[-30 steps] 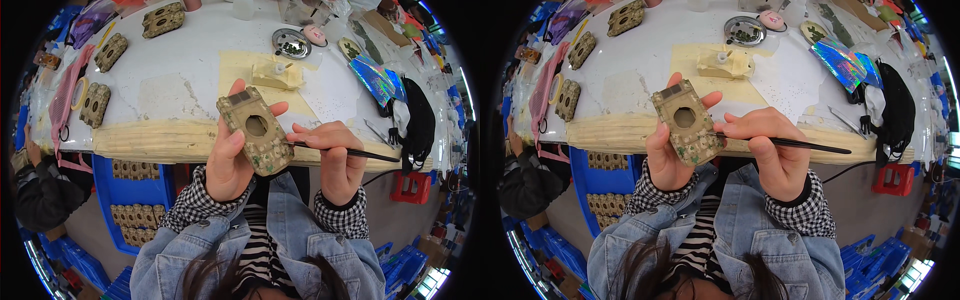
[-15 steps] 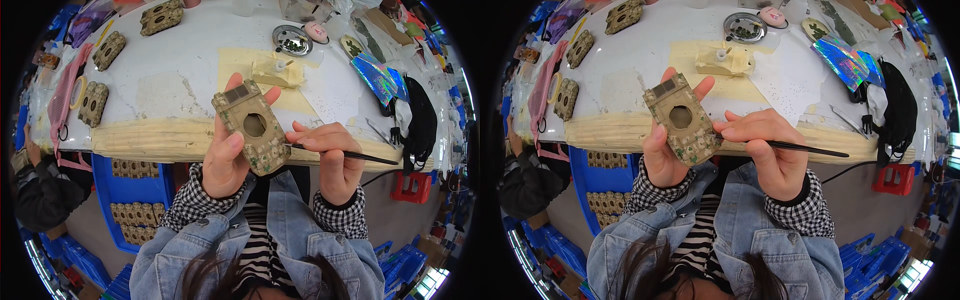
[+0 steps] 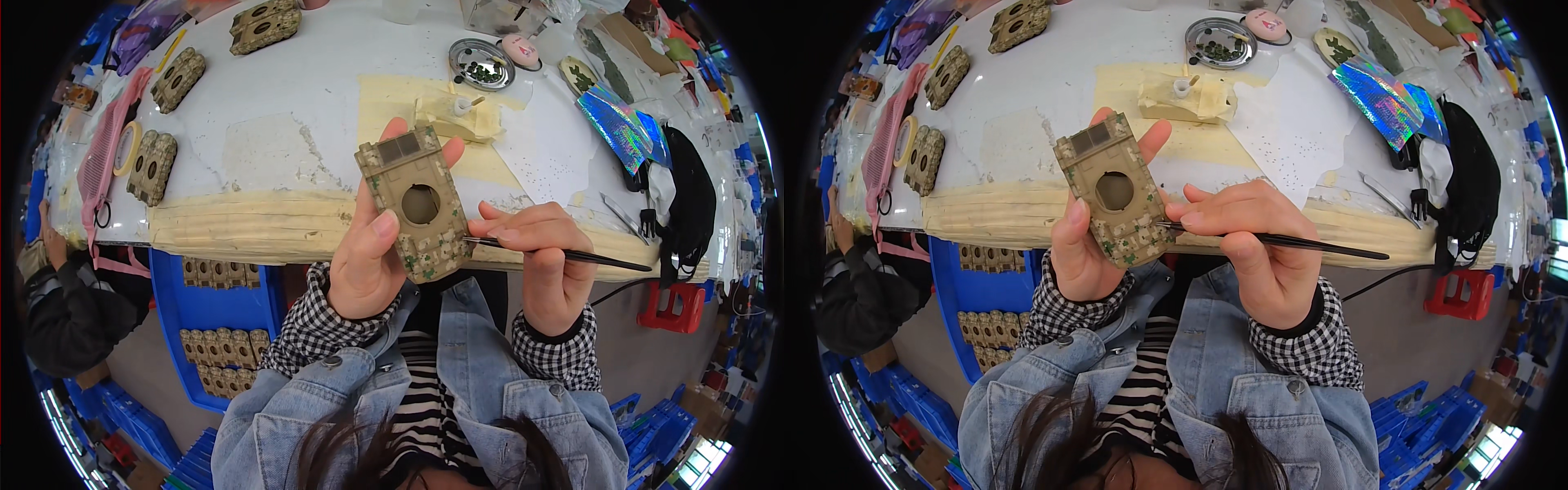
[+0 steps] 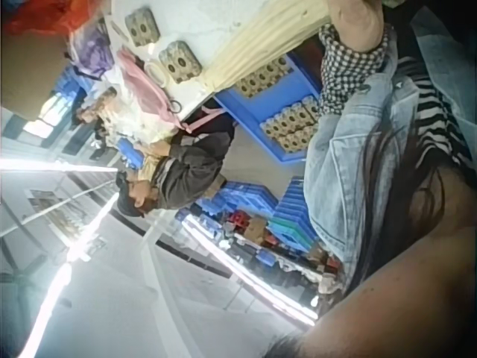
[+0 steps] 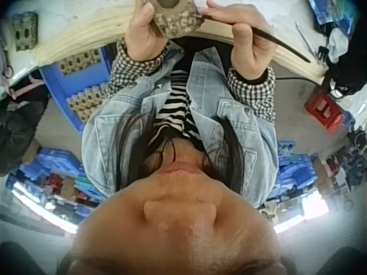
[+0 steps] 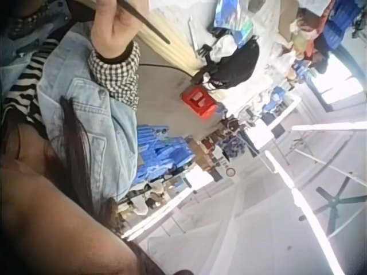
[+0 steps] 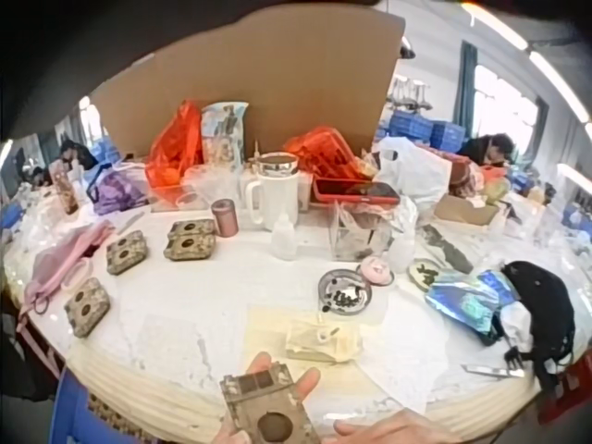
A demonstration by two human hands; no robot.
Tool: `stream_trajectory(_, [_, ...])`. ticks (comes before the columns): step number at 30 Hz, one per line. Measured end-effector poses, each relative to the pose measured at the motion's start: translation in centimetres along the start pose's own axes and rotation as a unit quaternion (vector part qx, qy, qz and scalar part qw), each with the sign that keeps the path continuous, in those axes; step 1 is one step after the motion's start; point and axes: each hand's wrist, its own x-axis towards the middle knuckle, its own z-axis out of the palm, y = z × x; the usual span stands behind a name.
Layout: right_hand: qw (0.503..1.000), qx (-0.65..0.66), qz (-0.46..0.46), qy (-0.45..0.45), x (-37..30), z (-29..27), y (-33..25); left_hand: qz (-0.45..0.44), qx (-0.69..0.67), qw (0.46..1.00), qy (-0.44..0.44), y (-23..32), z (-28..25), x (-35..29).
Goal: Assembling small plastic parts onto a toy tank body using tweezers in a factory setting.
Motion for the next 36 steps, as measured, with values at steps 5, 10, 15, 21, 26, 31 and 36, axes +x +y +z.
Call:
stream_trajectory(5, [1.0,-0.001,0.003,0.002,0.0,0.1,-0.1,-0.002,-0.001,1.0,-0.005,0.1,0.0,0.0])
stream_trajectory(10, [1.0,-0.002,0.002,0.002,-0.1,0.0,-0.1,-0.003,-0.011,1.0,-0.008,0.1,0.2,0.0])
stream_trajectory(15, [1.0,0.0,-0.002,0.007,-0.1,-0.1,-0.4,-0.004,-0.031,0.999,-0.015,0.1,0.5,0.1])
stream_trajectory(21, [0.998,-0.033,-0.025,0.045,-0.1,-0.7,-0.6,-0.006,-0.099,0.995,-0.028,0.8,0.2,-0.5])
stream_trajectory(26, [0.995,-0.072,-0.024,0.065,-0.7,-2.5,-0.7,0.005,-0.079,0.996,-0.051,4.4,-3.7,-2.5])
stream_trajectory(31, [0.99,-0.059,-0.016,0.125,-1.4,-3.0,-0.4,0.103,-0.081,0.989,-0.063,6.2,-9.7,-7.3])
stream_trajectory(36, [0.989,-0.077,-0.01,0.125,-1.7,-3.4,-0.5,0.16,0.119,0.976,0.086,11.4,-16.3,-15.3])
